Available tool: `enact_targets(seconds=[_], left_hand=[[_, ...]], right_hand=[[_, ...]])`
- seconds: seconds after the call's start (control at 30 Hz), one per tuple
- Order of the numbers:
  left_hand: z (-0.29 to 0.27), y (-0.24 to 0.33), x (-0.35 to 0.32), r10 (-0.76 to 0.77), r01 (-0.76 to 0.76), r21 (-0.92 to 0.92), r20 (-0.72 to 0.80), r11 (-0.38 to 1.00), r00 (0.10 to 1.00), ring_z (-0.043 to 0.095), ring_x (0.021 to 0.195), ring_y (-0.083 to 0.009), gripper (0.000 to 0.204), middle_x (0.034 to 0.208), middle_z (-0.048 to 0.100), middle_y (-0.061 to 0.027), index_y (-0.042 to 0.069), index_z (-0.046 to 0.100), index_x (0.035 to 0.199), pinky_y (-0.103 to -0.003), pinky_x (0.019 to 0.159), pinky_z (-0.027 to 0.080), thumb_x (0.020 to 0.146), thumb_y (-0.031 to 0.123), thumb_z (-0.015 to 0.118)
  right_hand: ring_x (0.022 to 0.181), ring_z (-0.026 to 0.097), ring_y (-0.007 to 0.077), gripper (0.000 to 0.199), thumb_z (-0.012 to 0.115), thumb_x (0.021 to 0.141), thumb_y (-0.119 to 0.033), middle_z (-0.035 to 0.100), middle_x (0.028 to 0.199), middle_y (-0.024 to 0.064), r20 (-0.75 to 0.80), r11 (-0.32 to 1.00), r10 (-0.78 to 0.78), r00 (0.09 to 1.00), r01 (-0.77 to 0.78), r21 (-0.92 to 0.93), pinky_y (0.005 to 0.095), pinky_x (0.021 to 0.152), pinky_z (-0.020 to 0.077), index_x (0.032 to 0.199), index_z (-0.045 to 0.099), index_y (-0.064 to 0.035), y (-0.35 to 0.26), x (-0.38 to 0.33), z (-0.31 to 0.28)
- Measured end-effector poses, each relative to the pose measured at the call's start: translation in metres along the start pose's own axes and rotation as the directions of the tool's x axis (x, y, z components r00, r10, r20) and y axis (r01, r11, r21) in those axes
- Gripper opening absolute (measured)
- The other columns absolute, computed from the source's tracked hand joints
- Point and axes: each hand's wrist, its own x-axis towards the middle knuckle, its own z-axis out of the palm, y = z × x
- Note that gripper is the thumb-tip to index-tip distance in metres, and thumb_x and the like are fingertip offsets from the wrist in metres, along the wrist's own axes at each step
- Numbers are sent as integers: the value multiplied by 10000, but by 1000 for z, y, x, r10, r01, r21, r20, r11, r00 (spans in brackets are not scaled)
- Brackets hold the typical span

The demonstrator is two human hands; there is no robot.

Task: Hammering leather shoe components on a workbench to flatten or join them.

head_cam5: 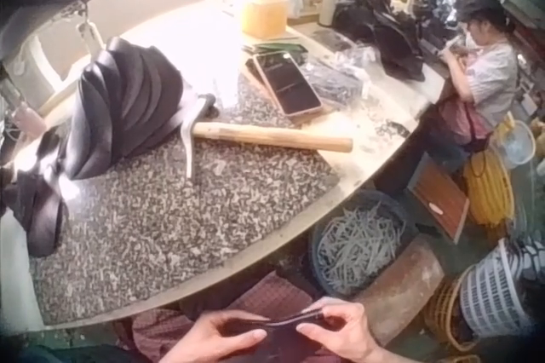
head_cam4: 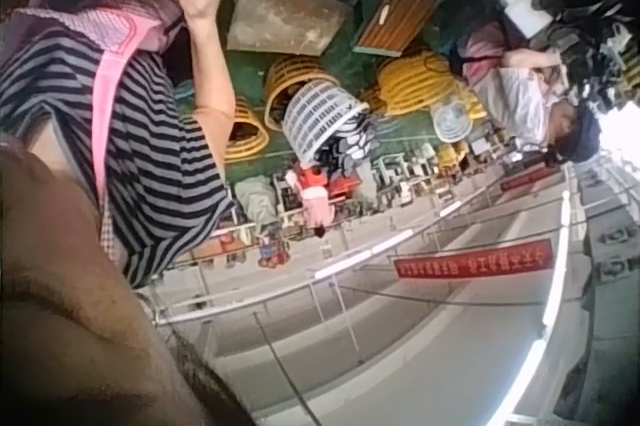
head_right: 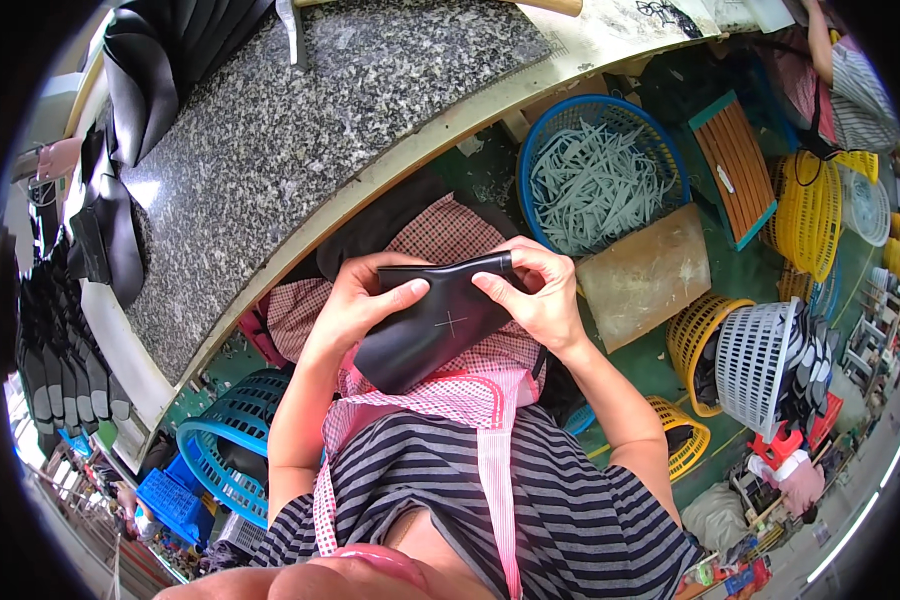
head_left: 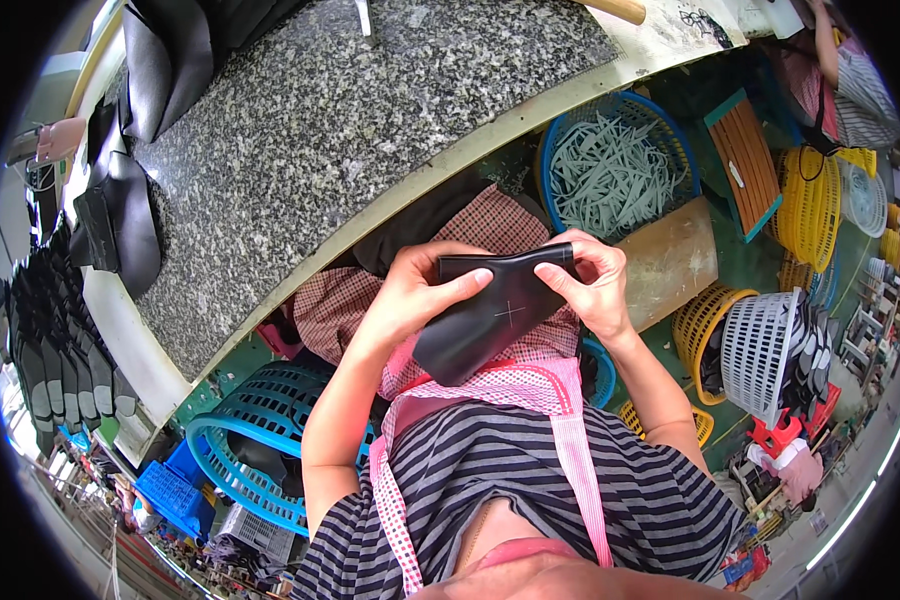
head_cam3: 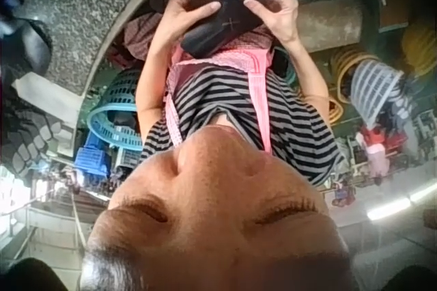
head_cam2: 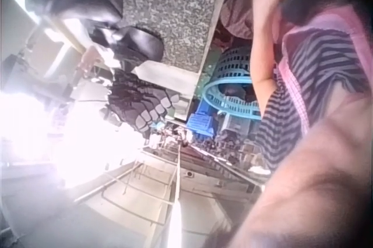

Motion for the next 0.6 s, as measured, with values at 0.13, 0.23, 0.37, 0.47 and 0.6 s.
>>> enact_targets(seconds=[0.13,0.23,0.37,0.47,0.6], left_hand=[[2,8,3,-17,7,221,46,975,999,666,799,-97,307,906,727,-57,-1,729,1028,-239,744,541,791,167,829],[6,8,5,-75,80,188,-31,979,997,668,774,-99,293,878,730,-58,-1,740,996,-238,724,541,786,180,836],[3,-2,8,-47,53,150,-47,987,998,667,745,-100,282,850,729,-55,0,748,967,-239,705,541,786,196,840],[0,-5,9,-82,89,143,-56,986,995,667,741,-102,284,850,729,-55,1,747,970,-243,701,540,792,204,837],[0,-4,8,-89,93,124,-35,988,995,667,742,-103,293,848,727,-60,-2,742,985,-244,703,543,796,204,830]], right_hand=[[861,645,117,109,745,818,54,657,982,92,39,998,-14,999,16,-56,247,779,532,882,659,35,0,-2,3],[877,641,116,280,754,807,55,656,968,83,-4,997,17,1000,-17,77,254,805,527,1032,595,5,6,-1,3],[905,634,110,464,762,811,25,655,953,65,-35,985,111,993,-105,134,253,837,514,1193,506,-27,-1,2,7],[879,612,88,435,755,829,-50,655,953,36,11,940,283,959,-280,193,230,821,479,1206,539,-33,-13,5,11],[867,623,89,338,750,830,-44,667,941,31,67,917,344,937,-351,192,228,814,484,1129,595,-28,-1,4,4]])
